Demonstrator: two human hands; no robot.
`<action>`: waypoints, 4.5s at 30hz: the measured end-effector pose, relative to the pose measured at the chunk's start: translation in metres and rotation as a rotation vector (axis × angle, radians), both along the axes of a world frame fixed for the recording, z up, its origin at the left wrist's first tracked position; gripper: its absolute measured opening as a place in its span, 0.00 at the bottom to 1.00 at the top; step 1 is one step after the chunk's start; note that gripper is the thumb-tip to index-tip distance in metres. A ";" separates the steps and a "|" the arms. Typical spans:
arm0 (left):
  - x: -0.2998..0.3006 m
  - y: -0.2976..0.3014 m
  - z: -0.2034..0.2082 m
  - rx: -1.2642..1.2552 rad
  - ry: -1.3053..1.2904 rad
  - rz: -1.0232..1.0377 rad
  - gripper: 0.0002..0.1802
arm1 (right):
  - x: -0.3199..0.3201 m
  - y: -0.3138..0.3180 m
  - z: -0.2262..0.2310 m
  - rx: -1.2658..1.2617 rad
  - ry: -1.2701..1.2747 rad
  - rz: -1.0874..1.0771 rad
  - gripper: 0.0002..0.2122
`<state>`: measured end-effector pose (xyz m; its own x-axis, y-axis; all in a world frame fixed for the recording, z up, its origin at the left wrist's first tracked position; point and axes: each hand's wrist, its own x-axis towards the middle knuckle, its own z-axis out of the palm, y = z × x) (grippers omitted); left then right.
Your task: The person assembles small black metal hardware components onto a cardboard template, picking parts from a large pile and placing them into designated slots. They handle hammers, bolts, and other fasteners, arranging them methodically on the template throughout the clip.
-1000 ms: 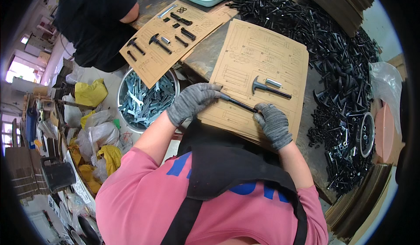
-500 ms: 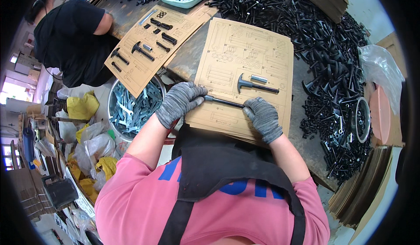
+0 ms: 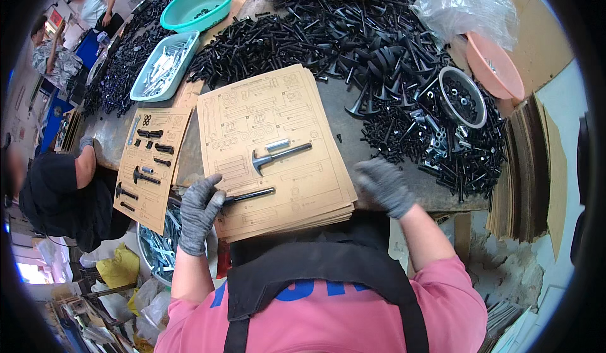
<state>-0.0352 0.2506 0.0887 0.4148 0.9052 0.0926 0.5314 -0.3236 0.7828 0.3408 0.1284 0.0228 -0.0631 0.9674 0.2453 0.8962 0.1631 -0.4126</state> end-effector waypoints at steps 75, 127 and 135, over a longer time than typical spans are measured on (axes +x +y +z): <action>0.179 0.153 -0.048 0.284 0.522 -0.456 0.19 | 0.033 0.177 -0.020 -0.386 -0.251 -0.359 0.24; 0.133 0.129 -0.034 0.212 0.282 -0.372 0.16 | 0.007 0.073 0.009 0.064 0.257 -0.167 0.06; 0.024 0.112 -0.026 0.178 0.389 -0.022 0.17 | -0.104 0.066 0.029 -0.284 0.486 0.262 0.06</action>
